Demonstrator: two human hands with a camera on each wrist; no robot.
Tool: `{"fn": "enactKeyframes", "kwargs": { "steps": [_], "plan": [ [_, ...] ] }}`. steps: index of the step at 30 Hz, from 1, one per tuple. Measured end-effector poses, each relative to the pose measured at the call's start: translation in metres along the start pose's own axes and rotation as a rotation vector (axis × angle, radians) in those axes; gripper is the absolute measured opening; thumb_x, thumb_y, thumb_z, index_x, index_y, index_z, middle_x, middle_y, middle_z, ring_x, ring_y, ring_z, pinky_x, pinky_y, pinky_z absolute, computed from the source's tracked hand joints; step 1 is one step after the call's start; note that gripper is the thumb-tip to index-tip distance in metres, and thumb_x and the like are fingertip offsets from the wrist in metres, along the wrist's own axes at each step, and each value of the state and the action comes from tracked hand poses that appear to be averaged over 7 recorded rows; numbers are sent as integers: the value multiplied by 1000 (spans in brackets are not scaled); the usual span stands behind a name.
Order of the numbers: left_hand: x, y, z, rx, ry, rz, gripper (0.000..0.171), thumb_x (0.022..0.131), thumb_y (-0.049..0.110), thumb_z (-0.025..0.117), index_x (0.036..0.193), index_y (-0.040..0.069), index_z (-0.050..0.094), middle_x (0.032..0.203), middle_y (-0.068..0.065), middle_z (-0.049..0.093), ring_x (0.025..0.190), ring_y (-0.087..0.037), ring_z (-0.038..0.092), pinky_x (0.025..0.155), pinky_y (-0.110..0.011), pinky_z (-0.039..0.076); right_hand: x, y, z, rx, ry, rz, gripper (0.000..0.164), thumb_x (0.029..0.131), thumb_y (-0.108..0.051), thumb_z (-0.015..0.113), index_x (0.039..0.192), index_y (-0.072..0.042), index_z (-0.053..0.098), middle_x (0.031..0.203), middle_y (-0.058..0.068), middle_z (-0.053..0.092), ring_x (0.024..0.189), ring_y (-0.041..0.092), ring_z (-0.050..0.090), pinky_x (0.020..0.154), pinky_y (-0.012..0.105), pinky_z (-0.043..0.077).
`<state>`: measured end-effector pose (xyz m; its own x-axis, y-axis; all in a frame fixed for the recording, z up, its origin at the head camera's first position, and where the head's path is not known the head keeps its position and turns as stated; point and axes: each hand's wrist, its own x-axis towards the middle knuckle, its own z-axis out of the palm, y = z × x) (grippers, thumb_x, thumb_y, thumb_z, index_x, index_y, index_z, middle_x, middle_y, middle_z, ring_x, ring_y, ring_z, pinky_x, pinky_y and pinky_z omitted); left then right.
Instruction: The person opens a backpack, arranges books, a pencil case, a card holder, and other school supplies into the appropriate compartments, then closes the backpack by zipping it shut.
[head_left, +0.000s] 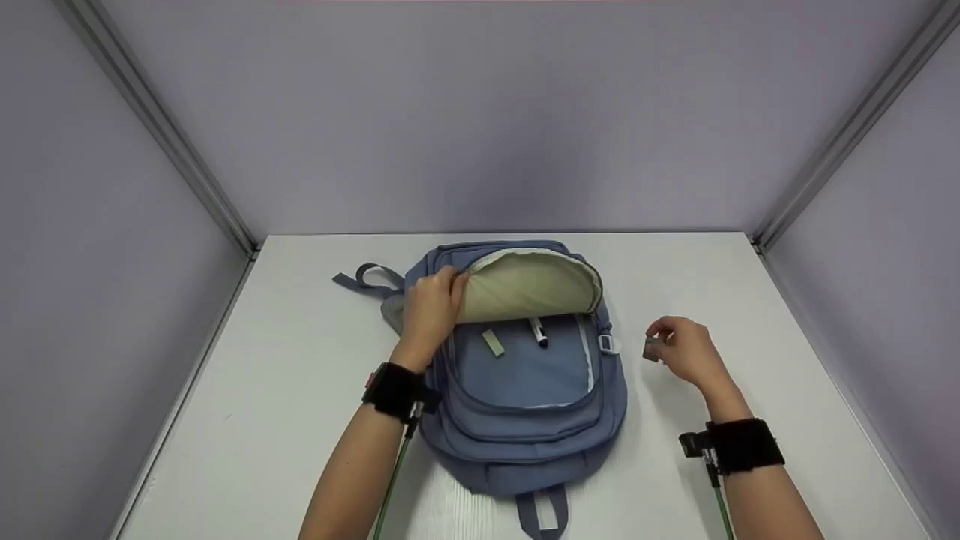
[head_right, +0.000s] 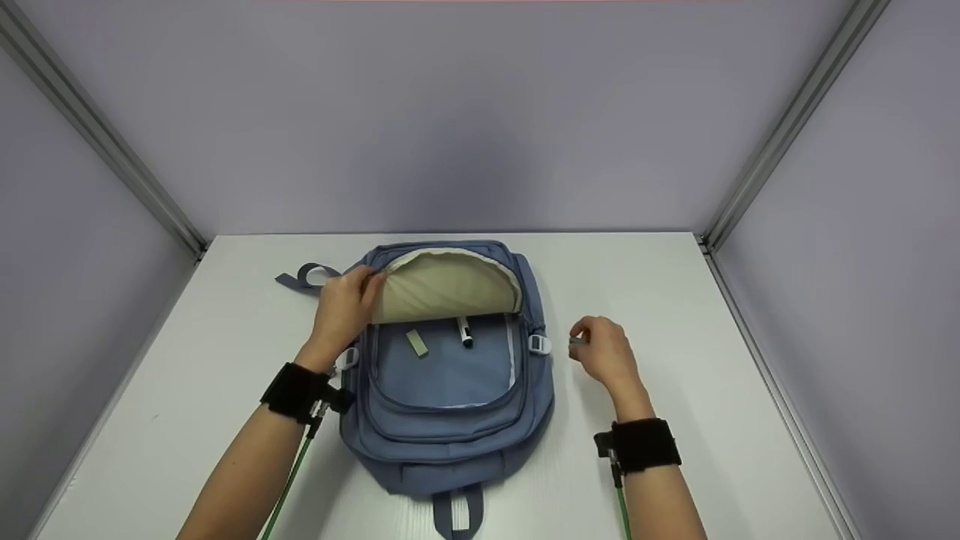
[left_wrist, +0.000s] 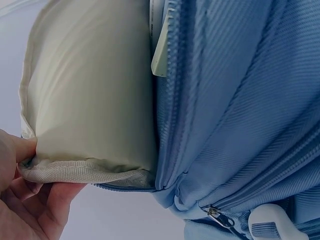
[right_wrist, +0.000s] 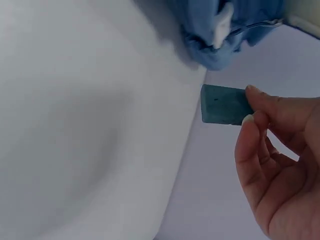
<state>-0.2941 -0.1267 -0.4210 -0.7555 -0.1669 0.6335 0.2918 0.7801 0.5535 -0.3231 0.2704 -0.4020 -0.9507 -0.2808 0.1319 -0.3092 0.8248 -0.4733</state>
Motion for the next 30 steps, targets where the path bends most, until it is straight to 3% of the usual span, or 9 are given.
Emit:
{"fn": "enactKeyframes", "kwargs": {
  "steps": [6, 14, 19, 23, 30],
  "plan": [
    [-1, -1, 1, -19, -21, -5, 24, 99, 21, 60, 87, 2, 66, 75, -15, 69, 68, -32, 69, 58, -46, 51, -9, -45, 9, 66, 24, -200, 16, 84, 5, 71, 99, 1, 69, 90, 10, 62, 71, 20, 61, 57, 31, 48],
    [-1, 0, 0, -17, -12, -6, 23, 99, 22, 60, 90, 2, 67, 77, -15, 70, 70, -34, 69, 60, -48, 52, -1, -97, 48, 92, -107, -394, 11, 85, -1, 73, 97, -2, 72, 91, 5, 64, 77, 19, 60, 67, 34, 49],
    [-2, 0, 0, -20, -9, -5, 23, 99, 22, 61, 88, 3, 66, 76, -17, 69, 69, -36, 68, 59, -50, 51, 3, -121, 76, 54, -131, -455, 10, 85, -3, 75, 95, -5, 73, 86, 2, 60, 75, 16, 58, 67, 33, 48],
    [-2, -1, -1, -17, -2, -2, 24, 98, 22, 61, 86, 2, 65, 75, -18, 68, 69, -38, 68, 59, -51, 50, 3, -133, 91, 31, -102, -476, 11, 85, -2, 74, 96, -4, 72, 87, 4, 60, 78, 19, 59, 69, 36, 49],
    [-2, -3, -2, -10, -6, -17, 24, 99, 23, 61, 88, 2, 66, 77, -18, 69, 71, -39, 68, 60, -52, 51, -1, -137, 99, 0, -56, -478, 35, 90, -6, 71, 124, -3, 63, 104, 9, 54, 85, 20, 58, 73, 38, 49]
  ]
}}
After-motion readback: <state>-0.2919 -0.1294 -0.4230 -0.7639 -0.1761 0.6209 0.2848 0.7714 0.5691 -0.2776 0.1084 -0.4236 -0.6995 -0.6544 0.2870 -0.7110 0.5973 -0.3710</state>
